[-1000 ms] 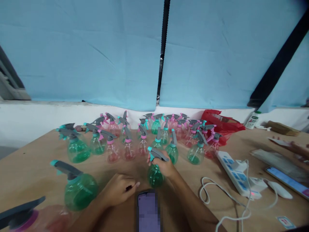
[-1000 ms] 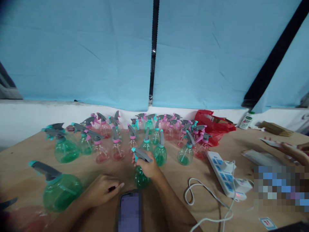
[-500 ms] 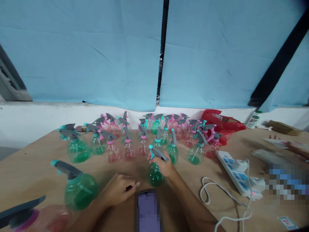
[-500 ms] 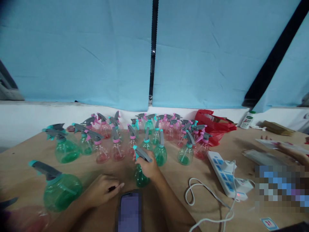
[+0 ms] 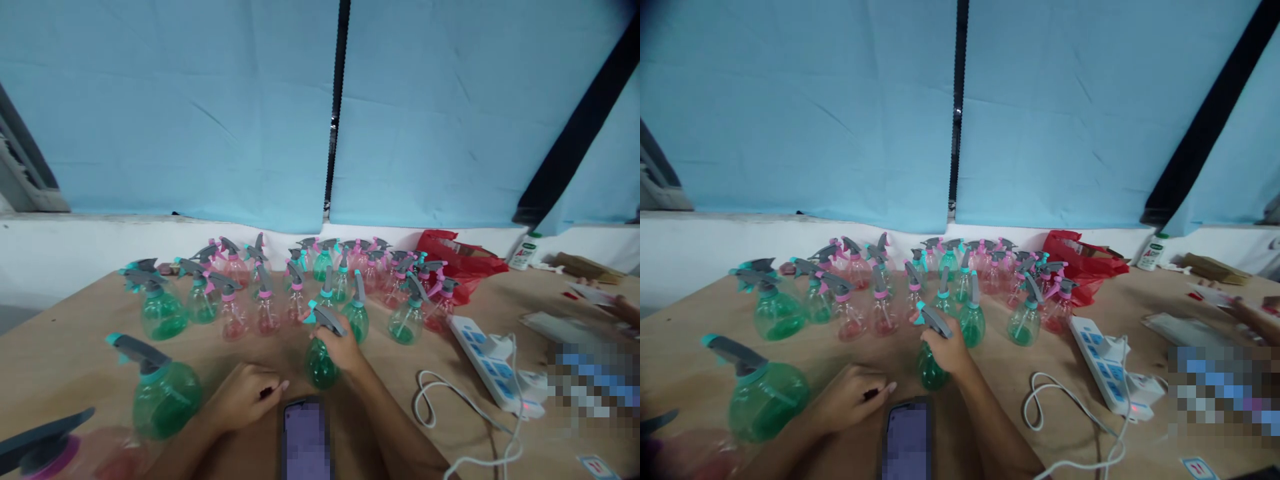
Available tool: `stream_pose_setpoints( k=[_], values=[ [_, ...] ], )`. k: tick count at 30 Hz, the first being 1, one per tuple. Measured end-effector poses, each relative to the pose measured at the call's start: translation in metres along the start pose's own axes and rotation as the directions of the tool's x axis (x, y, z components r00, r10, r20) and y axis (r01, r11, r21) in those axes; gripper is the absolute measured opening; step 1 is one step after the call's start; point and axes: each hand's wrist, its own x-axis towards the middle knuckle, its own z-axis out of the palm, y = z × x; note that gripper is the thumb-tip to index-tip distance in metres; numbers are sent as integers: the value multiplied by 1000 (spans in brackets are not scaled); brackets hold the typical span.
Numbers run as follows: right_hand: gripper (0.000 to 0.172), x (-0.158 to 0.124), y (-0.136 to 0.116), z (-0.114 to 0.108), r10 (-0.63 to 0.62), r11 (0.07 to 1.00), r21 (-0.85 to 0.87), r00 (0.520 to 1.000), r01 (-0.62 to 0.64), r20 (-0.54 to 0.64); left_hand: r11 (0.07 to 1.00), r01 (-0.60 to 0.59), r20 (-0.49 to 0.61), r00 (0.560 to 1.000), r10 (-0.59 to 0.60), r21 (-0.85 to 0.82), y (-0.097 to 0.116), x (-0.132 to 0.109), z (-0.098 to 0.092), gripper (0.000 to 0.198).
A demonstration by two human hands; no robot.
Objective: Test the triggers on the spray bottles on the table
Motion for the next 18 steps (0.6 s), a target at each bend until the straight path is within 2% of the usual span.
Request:
stream_pose_setpoints(
  k=[2,6,13,18],
  values=[
    [31,-1,2,0,-17,999,-38,1000,17,-16,1000,6,-1,1000,-6,8,0,0,0,47],
    [23,1,7,1,-10,1000,-9,998,10,-60,1000,3,8,1000,-3,14,0,0,0,47],
    [28,2,4,1,-11,999,-33,1000,11,17,1000,-8,-1,1000,8,29,0,0,0,46],
    [17,3,8,2,-33,999,-13,999,33,-28,999,-2,-1,1000,2,48,-1,-2,2,46]
  ],
)
